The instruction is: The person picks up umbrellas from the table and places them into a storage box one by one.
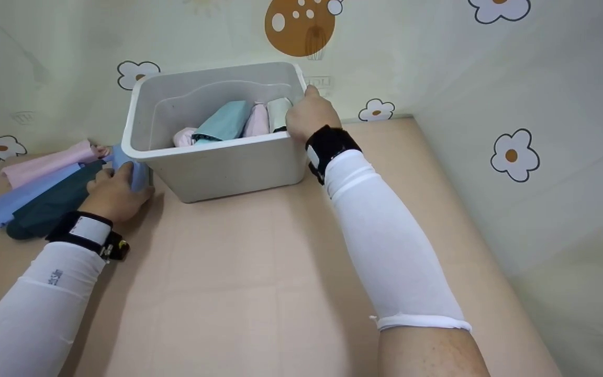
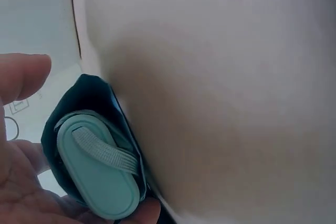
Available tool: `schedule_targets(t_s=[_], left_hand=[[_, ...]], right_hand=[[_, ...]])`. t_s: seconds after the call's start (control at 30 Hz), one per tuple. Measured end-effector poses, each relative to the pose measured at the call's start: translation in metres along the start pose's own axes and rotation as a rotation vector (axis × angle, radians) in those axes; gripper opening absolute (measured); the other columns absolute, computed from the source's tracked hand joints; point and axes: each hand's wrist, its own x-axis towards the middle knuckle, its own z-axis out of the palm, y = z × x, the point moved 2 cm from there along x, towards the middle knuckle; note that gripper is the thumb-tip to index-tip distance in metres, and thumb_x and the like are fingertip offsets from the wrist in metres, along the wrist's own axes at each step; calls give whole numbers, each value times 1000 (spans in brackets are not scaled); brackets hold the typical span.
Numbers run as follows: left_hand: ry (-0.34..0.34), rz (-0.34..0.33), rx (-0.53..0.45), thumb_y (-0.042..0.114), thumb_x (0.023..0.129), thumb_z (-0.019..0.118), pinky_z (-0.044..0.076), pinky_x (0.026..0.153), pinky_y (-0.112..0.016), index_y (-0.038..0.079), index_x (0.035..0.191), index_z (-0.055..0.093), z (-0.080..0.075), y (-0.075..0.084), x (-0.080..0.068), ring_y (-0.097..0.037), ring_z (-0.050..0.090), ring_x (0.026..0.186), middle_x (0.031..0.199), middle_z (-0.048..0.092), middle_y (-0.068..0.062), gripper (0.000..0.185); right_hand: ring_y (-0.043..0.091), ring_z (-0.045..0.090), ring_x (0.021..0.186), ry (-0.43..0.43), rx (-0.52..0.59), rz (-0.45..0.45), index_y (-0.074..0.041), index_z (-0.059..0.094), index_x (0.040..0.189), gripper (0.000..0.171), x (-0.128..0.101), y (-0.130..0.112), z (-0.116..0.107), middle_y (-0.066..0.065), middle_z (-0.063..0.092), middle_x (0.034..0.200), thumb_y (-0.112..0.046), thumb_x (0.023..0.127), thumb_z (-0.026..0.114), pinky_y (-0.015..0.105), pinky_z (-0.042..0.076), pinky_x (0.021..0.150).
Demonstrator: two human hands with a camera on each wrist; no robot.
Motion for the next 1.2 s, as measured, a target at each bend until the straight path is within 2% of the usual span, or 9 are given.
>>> schedule_targets(t_s=[0.2, 0.43, 0.53, 0.67, 0.77, 0.87, 1.03, 1.13, 1.2], left_hand=[[-40, 19, 86, 51, 103, 54, 34, 108, -82, 12, 169, 12, 1, 5, -2, -66, 12, 148, 164, -11, -45, 87], [-79, -2, 54, 49, 110, 29, 34, 106, -83, 19, 169, 20, 1, 6, 0, -68, 19, 146, 165, -17, -42, 67], [-60, 6, 52, 45, 110, 33, 33, 107, -83, 16, 164, 34, 1, 6, 1, -69, 22, 144, 165, -15, -44, 61], [-39, 12, 49, 38, 108, 47, 37, 106, -81, 11, 152, 48, 2, 7, 0, -68, 29, 140, 164, -13, -46, 51], [-40, 7, 37, 34, 106, 54, 40, 105, -79, 9, 147, 49, 3, 7, -2, -67, 32, 138, 163, -13, -45, 48], [-39, 10, 35, 32, 106, 54, 42, 103, -78, 8, 144, 51, 3, 7, -2, -67, 36, 134, 163, -13, -46, 45], [-12, 9, 10, 38, 106, 55, 46, 101, -75, 7, 139, 52, 1, 8, -4, -65, 41, 132, 164, -11, -45, 45], [24, 18, -18, 39, 105, 58, 47, 102, -73, 6, 136, 54, -1, 7, -5, -62, 45, 129, 164, -5, -45, 46], [62, 30, -23, 36, 105, 58, 47, 102, -71, 5, 135, 56, -2, 7, -5, -59, 50, 124, 162, 7, -46, 44]], right_hand=[[37, 62, 118, 4, 0, -2, -17, 26, 166, 71, -1, 1, -1, 19, 53, 149, -11, 96, 36, 40, 63, 63], [37, 61, 119, -2, 6, 5, -18, 22, 167, 72, 0, 1, -1, 19, 52, 151, -12, 97, 36, 40, 63, 64], [37, 61, 118, 0, 9, 5, -18, 23, 167, 73, 0, 1, -1, 19, 52, 150, -11, 96, 37, 40, 63, 63], [37, 62, 115, 11, 9, -9, -16, 27, 165, 72, 1, 2, -1, 20, 55, 146, -9, 94, 37, 39, 62, 60], [36, 62, 114, 13, 10, -14, -15, 28, 164, 71, 1, 2, -1, 20, 56, 145, -9, 93, 36, 39, 62, 60], [37, 62, 115, 9, 11, -10, -15, 28, 164, 71, 0, 1, -1, 20, 55, 146, -9, 94, 37, 39, 62, 61], [37, 61, 117, 5, 8, -2, -15, 27, 165, 70, -2, -1, 0, 20, 54, 148, -10, 95, 37, 40, 63, 63], [37, 61, 118, 5, 16, 4, -16, 28, 164, 70, -2, -1, 0, 19, 54, 148, -11, 96, 37, 40, 63, 64], [37, 61, 118, 5, 23, 10, -17, 29, 164, 69, -3, 0, 0, 18, 54, 148, -10, 95, 38, 40, 62, 64]])
